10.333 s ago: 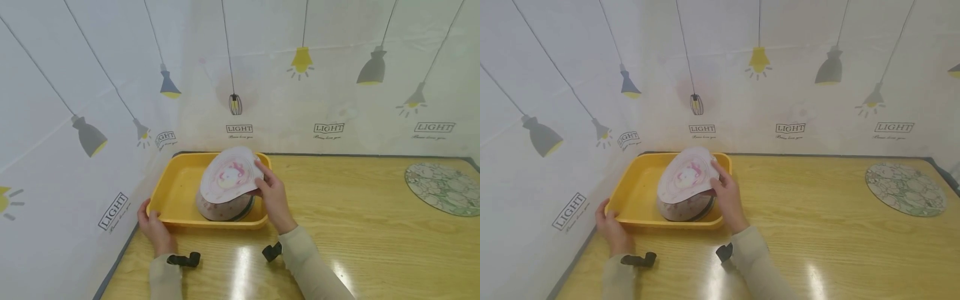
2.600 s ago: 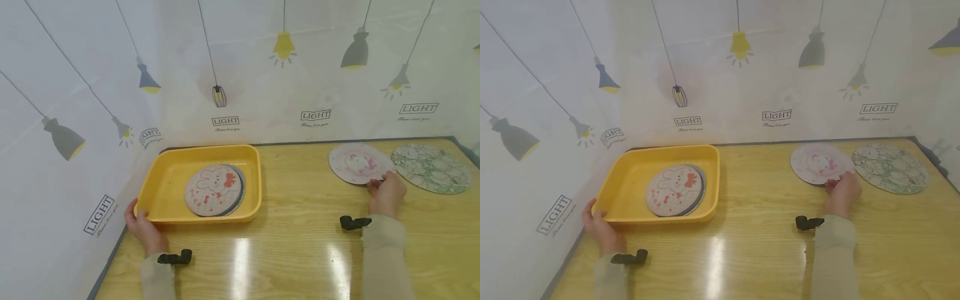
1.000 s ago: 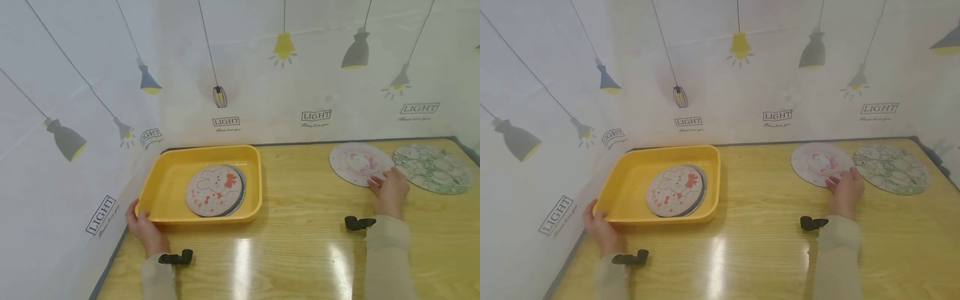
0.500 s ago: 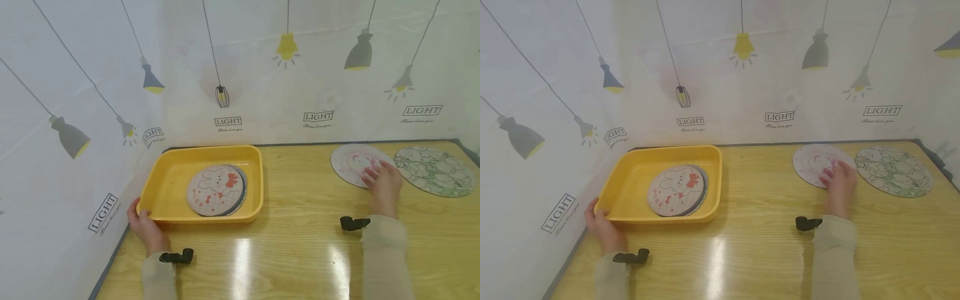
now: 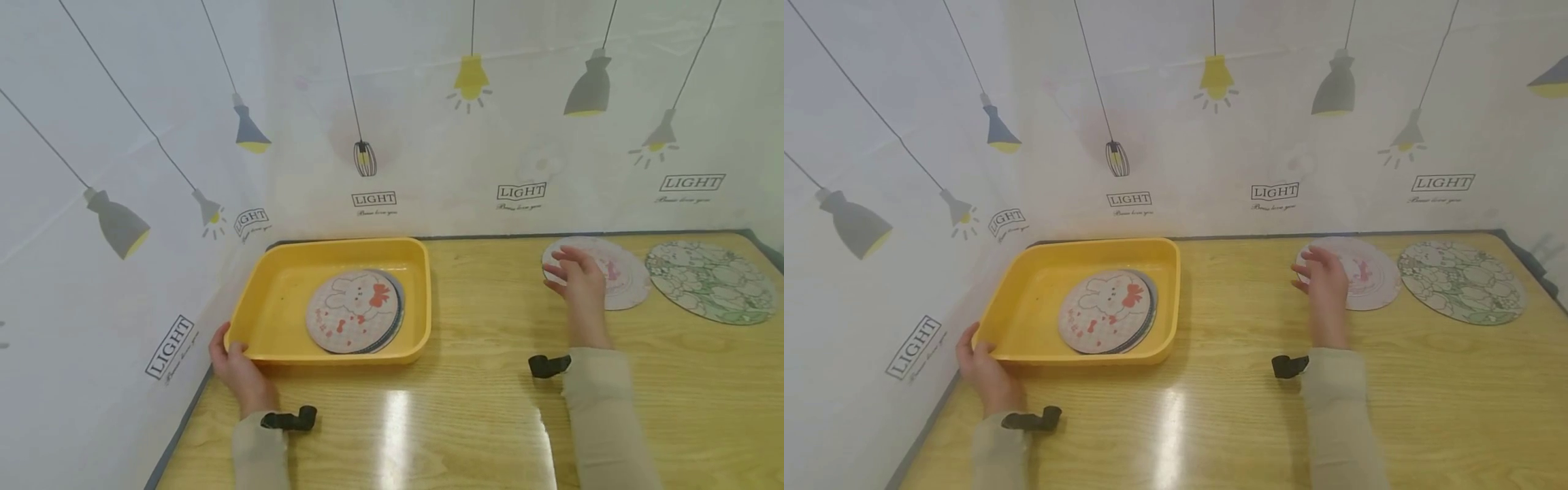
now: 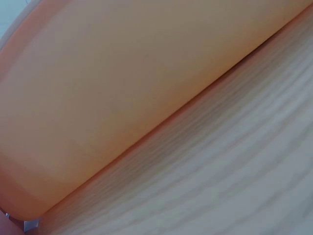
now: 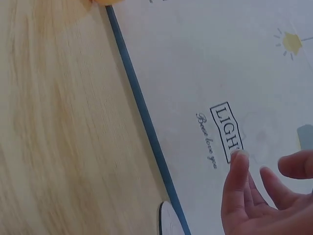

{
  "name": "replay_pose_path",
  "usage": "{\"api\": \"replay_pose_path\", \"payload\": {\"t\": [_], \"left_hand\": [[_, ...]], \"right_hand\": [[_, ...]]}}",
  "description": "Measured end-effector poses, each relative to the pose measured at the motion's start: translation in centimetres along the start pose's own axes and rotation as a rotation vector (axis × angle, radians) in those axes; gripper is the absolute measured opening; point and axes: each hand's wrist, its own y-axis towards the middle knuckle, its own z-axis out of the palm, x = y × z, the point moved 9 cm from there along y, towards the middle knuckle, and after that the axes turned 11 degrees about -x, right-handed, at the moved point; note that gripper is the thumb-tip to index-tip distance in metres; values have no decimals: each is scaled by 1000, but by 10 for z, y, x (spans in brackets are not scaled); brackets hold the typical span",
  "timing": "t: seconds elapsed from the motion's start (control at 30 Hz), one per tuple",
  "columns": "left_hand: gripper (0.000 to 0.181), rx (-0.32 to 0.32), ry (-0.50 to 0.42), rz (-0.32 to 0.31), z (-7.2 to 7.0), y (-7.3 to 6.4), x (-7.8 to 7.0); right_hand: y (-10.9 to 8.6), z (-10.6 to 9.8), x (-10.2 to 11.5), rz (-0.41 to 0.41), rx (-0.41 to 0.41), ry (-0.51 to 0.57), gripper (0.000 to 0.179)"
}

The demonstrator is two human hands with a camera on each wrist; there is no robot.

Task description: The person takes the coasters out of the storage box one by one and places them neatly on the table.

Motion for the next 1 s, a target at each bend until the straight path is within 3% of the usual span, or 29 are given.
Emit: {"api": "replay_pose_path", "payload": {"t": [0.17, 0.33, 0.57, 0.8, 1.0], "left_hand": [[47, -10, 11, 5, -2, 1, 0], [47, -3, 29, 20, -1, 0, -1], [48, -2, 21, 19, 1, -1, -3], [47, -4, 43, 17, 2, -1, -3], [47, -11, 42, 13, 2, 0, -2]], "right_hand": [[-19, 35, -1, -39, 104, -106, 31], [-32, 62, -8, -78, 203, -151, 33], [-67, 107, -11, -140, 368, -195, 35], [-99, 142, -24, -93, 500, -221, 36], [-126, 165, -36, -9, 582, -136, 41]]}}
